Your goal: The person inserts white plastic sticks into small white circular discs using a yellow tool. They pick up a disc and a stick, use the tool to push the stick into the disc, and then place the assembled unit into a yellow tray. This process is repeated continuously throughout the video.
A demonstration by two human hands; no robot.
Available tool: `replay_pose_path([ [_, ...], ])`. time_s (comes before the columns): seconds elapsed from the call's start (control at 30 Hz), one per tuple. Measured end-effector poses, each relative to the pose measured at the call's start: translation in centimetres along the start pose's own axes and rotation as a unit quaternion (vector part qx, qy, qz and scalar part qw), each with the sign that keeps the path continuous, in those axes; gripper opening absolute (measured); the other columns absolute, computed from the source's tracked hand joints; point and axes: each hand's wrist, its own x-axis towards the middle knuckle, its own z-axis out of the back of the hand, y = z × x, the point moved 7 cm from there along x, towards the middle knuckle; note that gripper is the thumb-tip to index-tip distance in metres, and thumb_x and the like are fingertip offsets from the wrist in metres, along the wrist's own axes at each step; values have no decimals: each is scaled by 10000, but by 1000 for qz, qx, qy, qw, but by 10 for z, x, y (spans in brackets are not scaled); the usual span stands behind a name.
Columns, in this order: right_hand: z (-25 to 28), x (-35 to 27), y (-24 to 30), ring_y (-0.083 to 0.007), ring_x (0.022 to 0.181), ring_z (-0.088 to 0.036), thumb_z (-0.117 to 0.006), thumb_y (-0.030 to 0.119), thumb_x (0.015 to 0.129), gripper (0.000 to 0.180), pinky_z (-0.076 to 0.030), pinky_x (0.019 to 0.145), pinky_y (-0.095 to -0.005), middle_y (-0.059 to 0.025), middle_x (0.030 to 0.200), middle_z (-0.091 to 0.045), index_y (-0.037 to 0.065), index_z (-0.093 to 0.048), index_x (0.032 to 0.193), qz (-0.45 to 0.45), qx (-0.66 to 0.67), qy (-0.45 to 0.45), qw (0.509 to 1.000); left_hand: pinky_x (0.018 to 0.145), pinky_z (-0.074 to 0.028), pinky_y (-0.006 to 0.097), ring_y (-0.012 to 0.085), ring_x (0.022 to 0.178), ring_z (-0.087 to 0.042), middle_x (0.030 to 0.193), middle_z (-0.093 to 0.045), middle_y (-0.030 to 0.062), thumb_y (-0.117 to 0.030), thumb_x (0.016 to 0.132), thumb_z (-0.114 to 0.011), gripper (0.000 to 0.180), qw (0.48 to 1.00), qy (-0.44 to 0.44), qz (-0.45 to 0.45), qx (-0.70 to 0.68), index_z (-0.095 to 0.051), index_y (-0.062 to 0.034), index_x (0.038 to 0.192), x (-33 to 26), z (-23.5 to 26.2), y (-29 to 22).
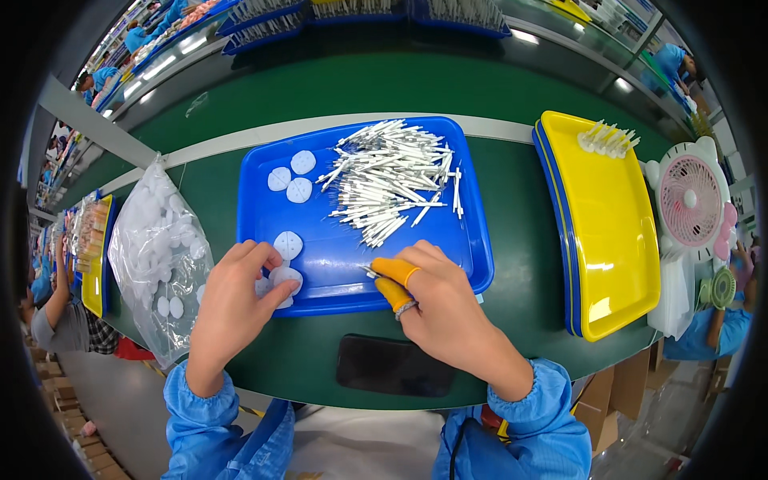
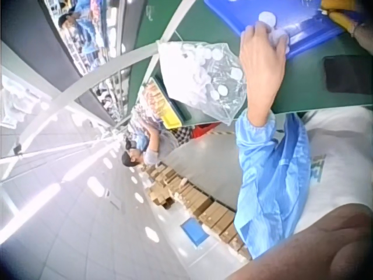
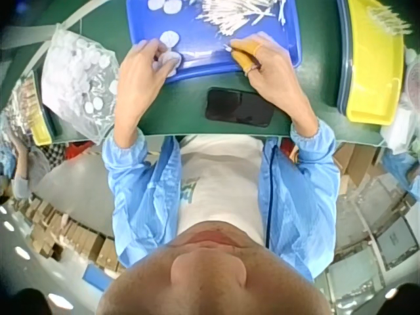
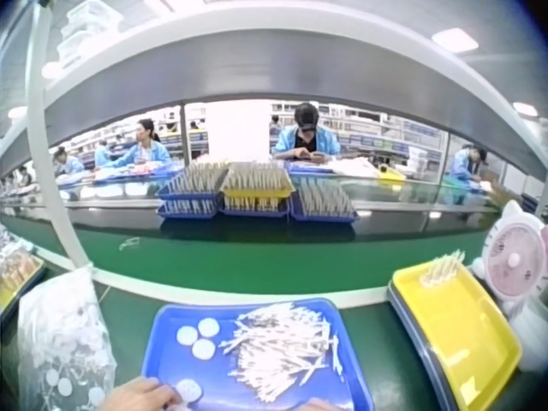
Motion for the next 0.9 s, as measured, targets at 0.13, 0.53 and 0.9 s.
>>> replay_pose_path([
  [0.13,-1,0,9,-335,821,-571,-716,-134,780,419,-471,715,-423,-151,903,-640,-52,-727,1191,26,18,-4,999,805,-534,445,343,901,-654,987,-661,152,-59,875,-811,198,993,-37,-112,26,-679,11,1005,2,5,-16],
  [0.53,-1,3,27,-339,826,-575,-702,-138,702,493,-487,709,-428,-167,940,-626,-92,-717,1193,37,28,-34,998,773,-635,254,205,944,-791,1097,-665,101,17,1019,-690,233,843,53,30,-534,-661,46,1249,10,-54,-26],
  [0.9,-10,0,11,-363,920,-594,-688,-106,635,448,-514,789,-449,-183,977,-614,-137,-726,1080,8,-24,34,999,712,-631,264,149,846,-763,977,-722,97,51,907,-766,158,939,-32,-34,-340,-717,51,1056,11,-43,-30],
])
